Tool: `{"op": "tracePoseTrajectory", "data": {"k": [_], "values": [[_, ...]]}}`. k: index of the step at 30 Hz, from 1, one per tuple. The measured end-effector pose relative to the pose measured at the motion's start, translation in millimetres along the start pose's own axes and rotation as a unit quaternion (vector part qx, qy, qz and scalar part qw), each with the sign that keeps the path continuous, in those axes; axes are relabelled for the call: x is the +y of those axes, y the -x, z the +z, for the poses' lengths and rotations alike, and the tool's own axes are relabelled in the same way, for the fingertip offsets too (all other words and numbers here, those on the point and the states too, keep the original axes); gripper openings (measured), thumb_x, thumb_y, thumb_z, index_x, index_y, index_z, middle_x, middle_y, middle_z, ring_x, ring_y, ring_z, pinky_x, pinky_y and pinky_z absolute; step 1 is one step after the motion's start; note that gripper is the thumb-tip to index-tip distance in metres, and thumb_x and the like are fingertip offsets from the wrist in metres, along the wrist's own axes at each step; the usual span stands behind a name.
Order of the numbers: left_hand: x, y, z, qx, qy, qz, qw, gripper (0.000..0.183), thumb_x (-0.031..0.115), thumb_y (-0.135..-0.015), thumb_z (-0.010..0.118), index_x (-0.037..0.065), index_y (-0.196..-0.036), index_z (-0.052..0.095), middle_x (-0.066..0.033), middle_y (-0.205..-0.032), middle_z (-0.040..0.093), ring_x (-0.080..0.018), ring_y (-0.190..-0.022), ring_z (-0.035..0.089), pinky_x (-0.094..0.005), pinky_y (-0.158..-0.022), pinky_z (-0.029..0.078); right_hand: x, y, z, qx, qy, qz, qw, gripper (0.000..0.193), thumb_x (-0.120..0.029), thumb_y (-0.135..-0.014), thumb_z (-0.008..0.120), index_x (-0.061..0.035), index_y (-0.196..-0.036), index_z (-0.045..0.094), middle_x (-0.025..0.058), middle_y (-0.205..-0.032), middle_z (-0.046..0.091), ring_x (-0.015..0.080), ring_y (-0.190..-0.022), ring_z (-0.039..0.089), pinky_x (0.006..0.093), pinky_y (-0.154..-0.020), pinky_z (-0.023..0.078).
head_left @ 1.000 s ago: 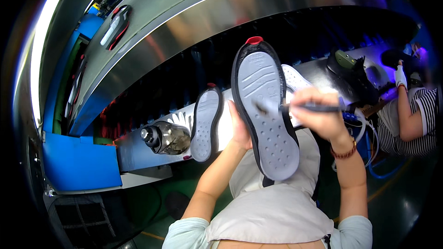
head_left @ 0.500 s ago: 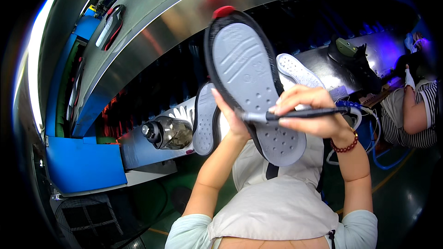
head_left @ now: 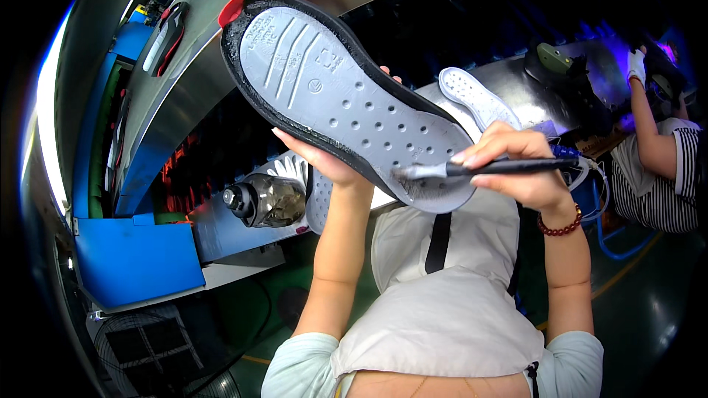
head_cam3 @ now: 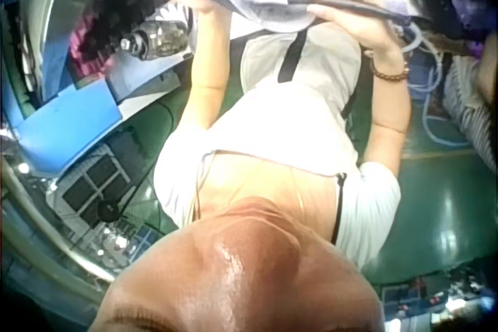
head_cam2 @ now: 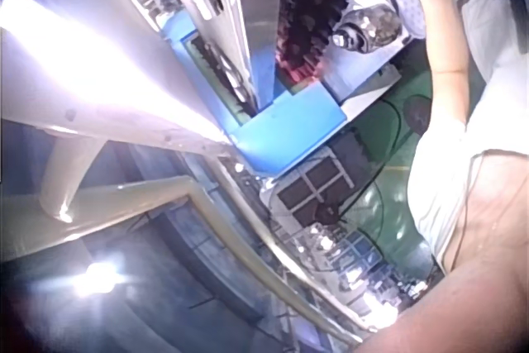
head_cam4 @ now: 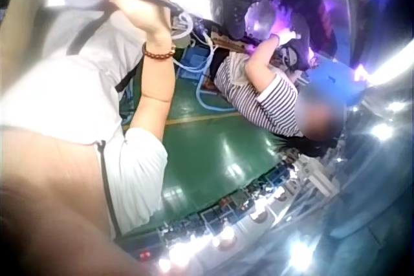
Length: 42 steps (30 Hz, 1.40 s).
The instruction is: The person repeatedly picks up gray shoe insoles from a conveyor belt, applies a liquid substance with a brush to the underside, and places them back on the belt. The process is repeated for multiple insoles in a factory setting.
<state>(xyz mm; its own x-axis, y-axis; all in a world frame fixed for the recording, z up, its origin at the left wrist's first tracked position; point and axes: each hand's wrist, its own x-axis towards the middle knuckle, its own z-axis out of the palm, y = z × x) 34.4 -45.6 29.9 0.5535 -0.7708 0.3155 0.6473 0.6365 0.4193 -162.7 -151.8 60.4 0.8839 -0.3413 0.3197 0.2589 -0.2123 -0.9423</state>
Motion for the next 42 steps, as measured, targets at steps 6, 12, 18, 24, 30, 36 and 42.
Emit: {"op": "tracePoseTrajectory", "data": {"k": [6,12,18,24,30,36,42], "values": [[4,-1,-1,0.004,-0.040,-0.011,0.999,0.100,0.080,-0.074,0.013,0.004,-0.138,0.023,-0.0289,-0.124,0.042,-0.0420,-0.108,0.048,-0.0505,-0.094,0.038,1,8,-8,-0.046,-0.143,0.000,0.989,0.021,0.004,-0.065,0.071,-0.0025,-0.084,0.069,0.0100,-0.091,0.067,0.0142,-0.083,0.057,0.0274,-0.076,0.045],[13,-3,-1,-0.039,-0.061,-0.025,0.997,0.098,0.080,-0.075,0.014,0.006,-0.140,0.018,-0.0315,-0.126,0.039,-0.0454,-0.110,0.045,-0.0526,-0.095,0.037,7,14,-13,-0.105,-0.004,-0.025,0.994,0.022,0.002,-0.063,0.073,-0.0031,-0.085,0.069,0.0095,-0.089,0.068,0.0161,-0.092,0.052,0.0285,-0.082,0.044],[9,-5,16,0.018,-0.107,-0.033,0.994,0.097,0.078,-0.076,0.020,0.003,-0.139,0.018,-0.0300,-0.131,0.034,-0.0422,-0.117,0.041,-0.0502,-0.097,0.035,19,9,-8,0.004,-0.202,0.064,0.977,0.022,0.007,-0.066,0.065,0.0024,-0.087,0.065,0.0173,-0.093,0.066,0.0221,-0.095,0.059,0.0327,-0.089,0.043],[-6,33,-5,-0.025,0.040,-0.081,0.996,0.079,0.064,-0.079,0.040,0.006,-0.132,0.037,-0.0156,-0.131,0.043,-0.0321,-0.113,0.049,-0.0457,-0.093,0.041,8,5,20,0.016,-0.204,0.113,0.972,0.021,0.006,-0.069,0.066,0.0041,-0.090,0.063,0.0171,-0.093,0.064,0.0214,-0.088,0.063,0.0282,-0.081,0.048],[9,30,-30,-0.038,0.032,-0.213,0.976,0.051,0.035,-0.083,0.046,0.002,-0.122,0.049,-0.0164,-0.119,0.055,-0.0287,-0.105,0.056,-0.0382,-0.092,0.043,-4,-5,4,-0.070,-0.123,0.041,0.989,0.020,0.009,-0.068,0.068,0.0039,-0.087,0.065,0.0171,-0.092,0.066,0.0227,-0.089,0.064,0.0304,-0.082,0.050],[25,16,-3,0.059,0.024,-0.378,0.923,0.043,0.026,-0.081,0.053,-0.001,-0.115,0.053,-0.0159,-0.105,0.061,-0.0226,-0.090,0.061,-0.0328,-0.081,0.048,-18,-16,-8,-0.221,-0.061,-0.051,0.972,0.016,0.004,-0.068,0.070,0.0026,-0.083,0.066,0.0163,-0.087,0.067,0.0251,-0.083,0.066,0.0311,-0.078,0.053],[34,8,22,0.100,-0.191,-0.523,0.824,0.053,0.034,-0.079,0.063,-0.003,-0.114,0.054,-0.0184,-0.104,0.060,-0.0207,-0.086,0.062,-0.0296,-0.077,0.050,-30,-33,-24,-0.326,0.035,-0.036,0.944,0.015,-0.002,-0.072,0.068,0.0004,-0.086,0.065,0.0150,-0.088,0.066,0.0261,-0.084,0.065,0.0309,-0.073,0.052]]}}
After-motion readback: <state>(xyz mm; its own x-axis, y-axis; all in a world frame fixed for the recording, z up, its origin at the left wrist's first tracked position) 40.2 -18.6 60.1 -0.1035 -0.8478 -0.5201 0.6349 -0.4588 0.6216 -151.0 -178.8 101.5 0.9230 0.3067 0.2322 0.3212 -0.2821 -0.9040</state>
